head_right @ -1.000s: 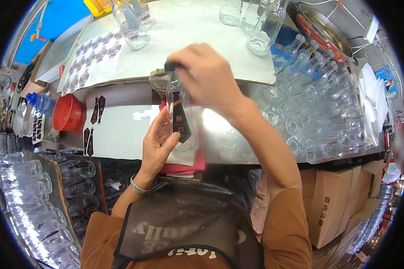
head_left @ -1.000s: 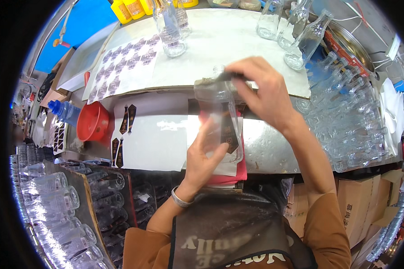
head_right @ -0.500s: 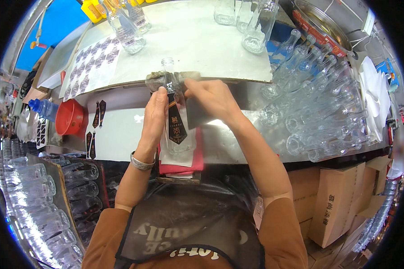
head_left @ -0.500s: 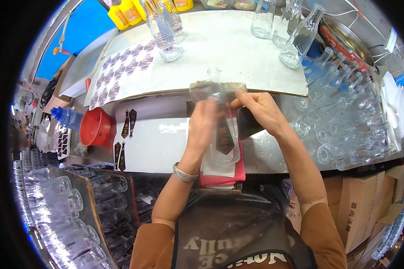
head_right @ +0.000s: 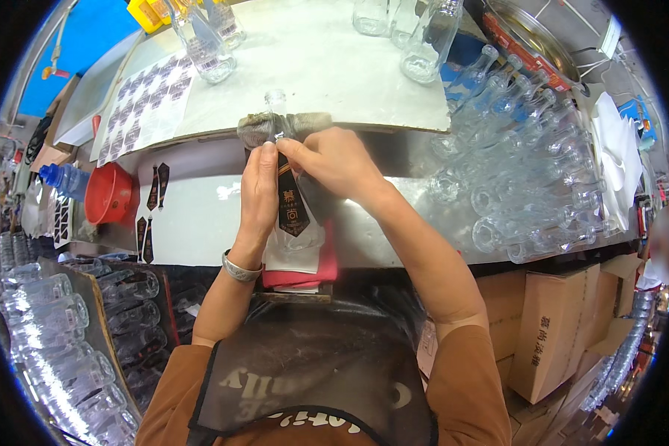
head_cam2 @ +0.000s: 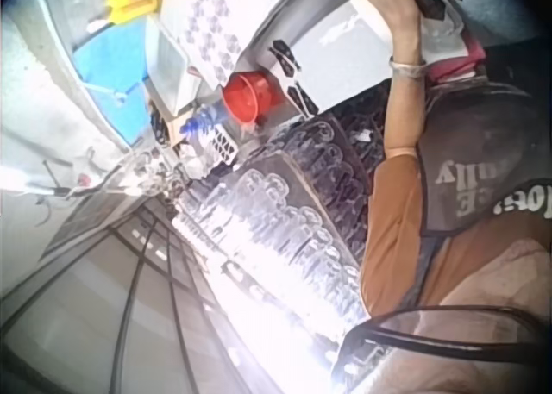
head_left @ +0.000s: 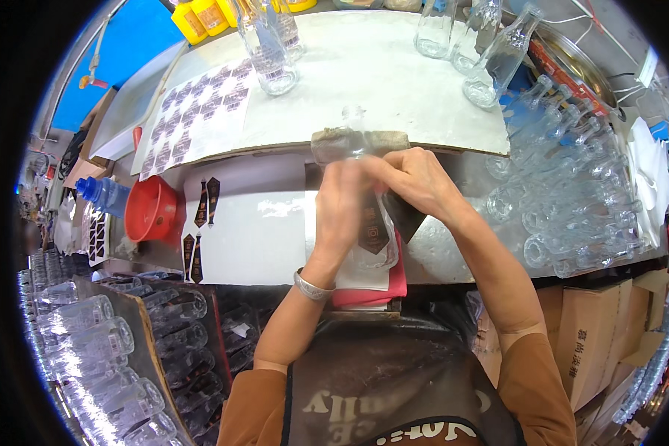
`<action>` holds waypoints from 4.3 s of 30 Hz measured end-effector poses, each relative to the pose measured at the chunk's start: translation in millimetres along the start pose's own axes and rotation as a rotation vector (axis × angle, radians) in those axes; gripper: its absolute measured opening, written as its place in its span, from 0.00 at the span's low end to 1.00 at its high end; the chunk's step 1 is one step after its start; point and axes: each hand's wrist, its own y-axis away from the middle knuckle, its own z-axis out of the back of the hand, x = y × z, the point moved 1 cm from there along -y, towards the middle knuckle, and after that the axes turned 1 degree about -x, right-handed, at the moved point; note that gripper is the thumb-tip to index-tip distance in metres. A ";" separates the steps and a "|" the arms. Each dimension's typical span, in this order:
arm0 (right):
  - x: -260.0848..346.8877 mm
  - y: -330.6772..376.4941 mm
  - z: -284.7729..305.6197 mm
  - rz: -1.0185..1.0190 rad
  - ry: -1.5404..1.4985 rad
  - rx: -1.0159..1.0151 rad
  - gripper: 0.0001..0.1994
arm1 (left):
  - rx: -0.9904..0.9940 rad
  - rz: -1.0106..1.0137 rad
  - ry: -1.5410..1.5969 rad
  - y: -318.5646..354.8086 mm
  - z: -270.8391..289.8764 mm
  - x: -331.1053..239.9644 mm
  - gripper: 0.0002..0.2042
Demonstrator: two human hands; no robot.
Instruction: The person unpacks clear plastic bottles from a cardboard box and places them on a table. They then apply adhesive labels to each bottle one by one using a handheld labeler, rotating the bottles to ensure proper alignment before setting them aside.
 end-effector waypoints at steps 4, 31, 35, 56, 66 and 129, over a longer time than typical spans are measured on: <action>-7.5 -4.7 -1.4 -0.002 -0.082 -0.037 0.31 | -0.007 0.021 0.068 -0.9 -2.9 3.0 0.30; 36.8 -7.5 13.8 0.634 0.178 -0.379 0.11 | -0.035 0.188 0.202 36.3 38.4 -7.1 0.35; 34.0 21.2 -10.8 0.912 0.405 -0.373 0.07 | -0.046 0.205 0.169 42.3 45.5 -8.2 0.33; -7.6 25.7 12.6 0.676 -0.015 -0.366 0.12 | 0.320 -0.318 -0.486 91.7 47.6 -8.4 0.55; -26.6 44.2 5.7 0.606 0.032 -0.377 0.13 | 0.201 -0.345 -0.462 91.6 31.8 0.7 0.58; -39.7 117.7 -67.2 0.279 0.315 -0.299 0.39 | -0.502 -0.453 -0.778 -66.7 244.2 7.3 0.10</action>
